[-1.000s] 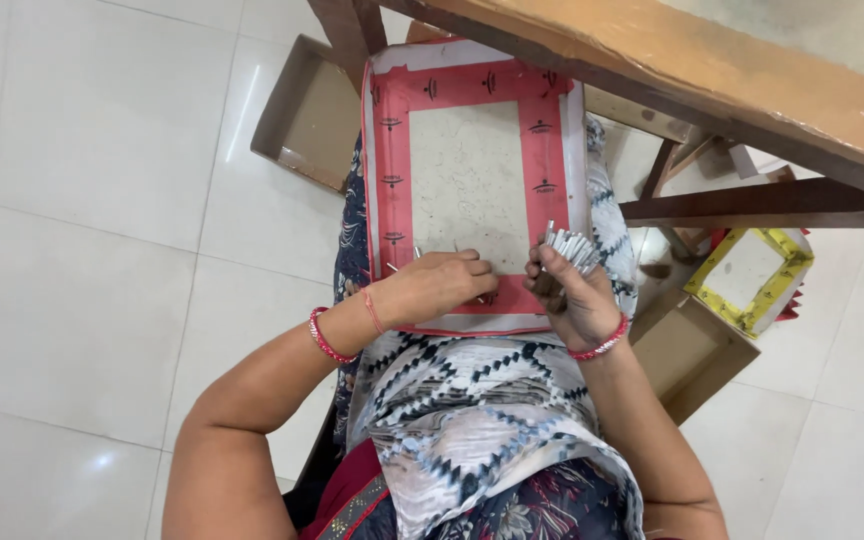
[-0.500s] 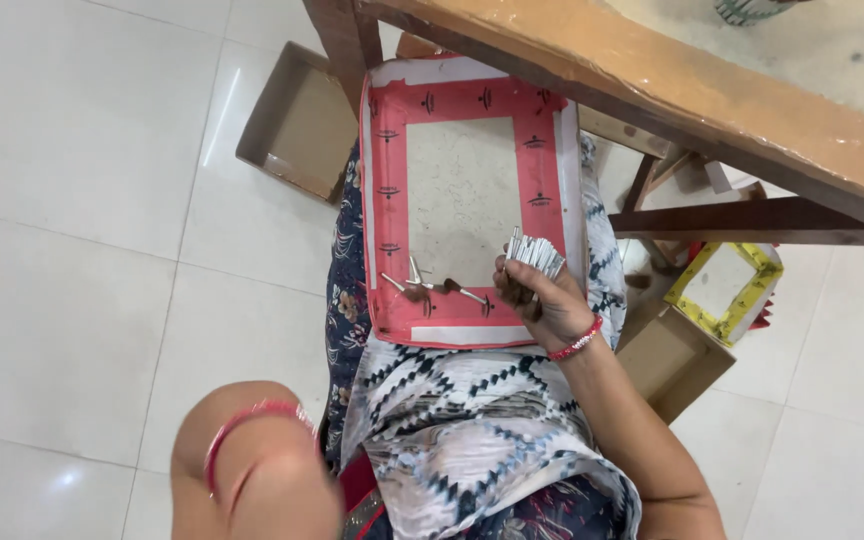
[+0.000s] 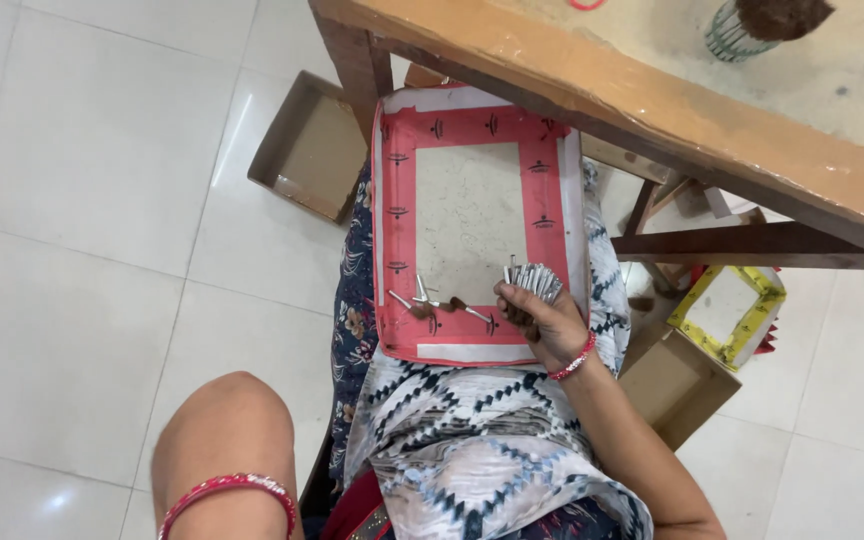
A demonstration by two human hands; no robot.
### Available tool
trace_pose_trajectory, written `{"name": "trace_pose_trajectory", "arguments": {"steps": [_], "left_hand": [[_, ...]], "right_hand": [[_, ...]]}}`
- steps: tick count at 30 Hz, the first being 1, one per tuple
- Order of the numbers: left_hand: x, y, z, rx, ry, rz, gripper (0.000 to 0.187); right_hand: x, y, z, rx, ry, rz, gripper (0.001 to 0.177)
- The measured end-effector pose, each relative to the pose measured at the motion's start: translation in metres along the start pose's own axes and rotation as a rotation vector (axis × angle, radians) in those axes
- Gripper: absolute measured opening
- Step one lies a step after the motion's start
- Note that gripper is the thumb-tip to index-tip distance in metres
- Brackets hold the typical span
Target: Assembling and bundling dark fiber bundles with metal components using rubber bands.
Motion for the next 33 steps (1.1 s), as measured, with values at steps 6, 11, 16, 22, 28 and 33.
{"name": "trace_pose_trajectory", "arguments": {"steps": [6,11,16,22,28,33], "left_hand": [[-0.003,0.003,-0.003,-0.091,-0.014,-0.009,0.02],[-0.008,0.011,0.01,-0.21,-0.003,-0.025,0.02],[0.068,-0.055,-0.008,-0.273,-0.002,-0.055,0.019],[0.141,-0.123,0.044,-0.147,-0.385,-0.374,0.03],[0.121,-0.115,0.014,-0.599,-0.024,0.227,0.025],[0.094,-0.116,0.024,-0.492,-0.019,0.176,0.021]], "right_hand": [[-0.001,0.005,-0.005,-0.06,-0.07,0.053,0.015],[-0.019,0.027,-0.004,-0.024,-0.082,0.01,0.016],[-0.016,0.016,0.001,0.039,0.067,-0.065,0.014],[-0.02,0.02,-0.003,-0.042,-0.005,-0.083,0.017],[0.005,0.012,-0.008,-0.036,-0.005,0.032,0.021],[0.001,0.022,-0.018,-0.037,-0.046,-0.097,0.02]]}}
Point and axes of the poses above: each hand's wrist, its own z-axis away from the middle knuckle, its own x-axis out of the palm, y = z × x, the point moved 2 cm from there along -z, towards the middle knuckle, and after that the axes turned 5 degrees about -y, right-handed, at the moved point
